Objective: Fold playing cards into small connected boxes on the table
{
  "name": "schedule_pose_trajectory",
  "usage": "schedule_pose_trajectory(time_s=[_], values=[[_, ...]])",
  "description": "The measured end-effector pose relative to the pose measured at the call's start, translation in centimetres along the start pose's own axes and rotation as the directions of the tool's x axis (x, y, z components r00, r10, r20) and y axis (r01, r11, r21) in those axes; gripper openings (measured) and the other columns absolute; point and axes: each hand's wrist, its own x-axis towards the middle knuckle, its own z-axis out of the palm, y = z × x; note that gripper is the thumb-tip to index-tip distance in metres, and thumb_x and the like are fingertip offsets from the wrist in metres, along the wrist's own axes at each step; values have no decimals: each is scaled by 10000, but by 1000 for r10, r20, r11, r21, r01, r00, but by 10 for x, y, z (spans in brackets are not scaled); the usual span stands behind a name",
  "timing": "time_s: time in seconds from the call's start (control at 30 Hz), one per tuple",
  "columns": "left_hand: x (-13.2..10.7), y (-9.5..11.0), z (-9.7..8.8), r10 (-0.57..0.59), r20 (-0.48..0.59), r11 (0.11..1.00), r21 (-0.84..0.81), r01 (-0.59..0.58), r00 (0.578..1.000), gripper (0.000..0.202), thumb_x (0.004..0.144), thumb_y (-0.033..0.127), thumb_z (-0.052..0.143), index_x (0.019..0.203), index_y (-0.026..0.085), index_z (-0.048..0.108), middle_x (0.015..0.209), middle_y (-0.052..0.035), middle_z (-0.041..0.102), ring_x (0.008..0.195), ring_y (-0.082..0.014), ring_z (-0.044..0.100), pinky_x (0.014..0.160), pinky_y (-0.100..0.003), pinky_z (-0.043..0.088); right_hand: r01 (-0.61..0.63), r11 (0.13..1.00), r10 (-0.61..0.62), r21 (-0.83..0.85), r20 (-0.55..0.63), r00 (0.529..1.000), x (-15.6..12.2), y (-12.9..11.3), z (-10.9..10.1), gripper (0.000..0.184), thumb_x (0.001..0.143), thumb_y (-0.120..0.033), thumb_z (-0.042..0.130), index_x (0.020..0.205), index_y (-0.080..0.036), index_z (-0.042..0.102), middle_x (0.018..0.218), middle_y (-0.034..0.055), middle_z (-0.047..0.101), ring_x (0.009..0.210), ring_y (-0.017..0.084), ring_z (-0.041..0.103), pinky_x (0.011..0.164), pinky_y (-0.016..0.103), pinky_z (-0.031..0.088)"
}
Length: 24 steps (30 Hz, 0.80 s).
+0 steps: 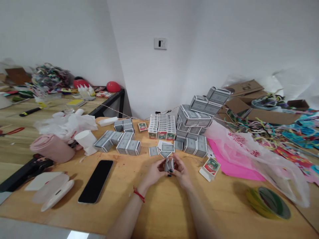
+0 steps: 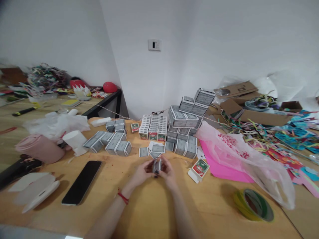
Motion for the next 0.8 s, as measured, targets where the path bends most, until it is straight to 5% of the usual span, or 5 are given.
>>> schedule_pose_trajectory(time_s=[0.17,0.43,0.57,0.67,0.8], values=[[-3,3,1,26,-5,992,124,-26,1000,677,568,77,701,1203,203,504,1172,-81,604,994,-226,607,887,-405,486,-46,987,38,154,54,998,-2,-4,4,670,598,-263,759,1209,-319,490,1251,52,519,1005,216,544,766,336,462],[-8,6,3,120,-56,965,241,-103,991,623,638,109,654,1224,223,479,1158,-72,607,979,-203,608,869,-370,500,-114,979,110,167,38,993,-4,-9,7,678,602,-320,750,1224,-330,483,1351,58,425,887,197,565,665,306,462],[-6,-1,2,122,-156,972,216,-87,980,651,653,59,587,1261,226,424,1235,-81,544,976,-185,608,840,-353,520,-139,989,131,-48,-143,981,-3,-2,8,462,708,-447,638,1113,-230,587,962,64,637,689,149,547,541,235,402],[-6,-2,2,149,-154,966,236,-110,977,640,657,45,559,1252,243,433,1302,-75,477,977,-173,604,846,-354,520,-145,949,93,-281,-190,977,-2,3,11,400,741,-522,558,867,-158,666,562,-11,535,475,102,414,441,215,305],[-8,0,3,169,-124,947,294,-127,978,632,666,46,548,1246,268,435,1334,-60,439,980,-165,599,846,-353,522,-115,924,48,-365,-188,981,-3,2,15,408,711,-538,577,604,-150,636,518,-18,491,502,111,423,479,225,329]])
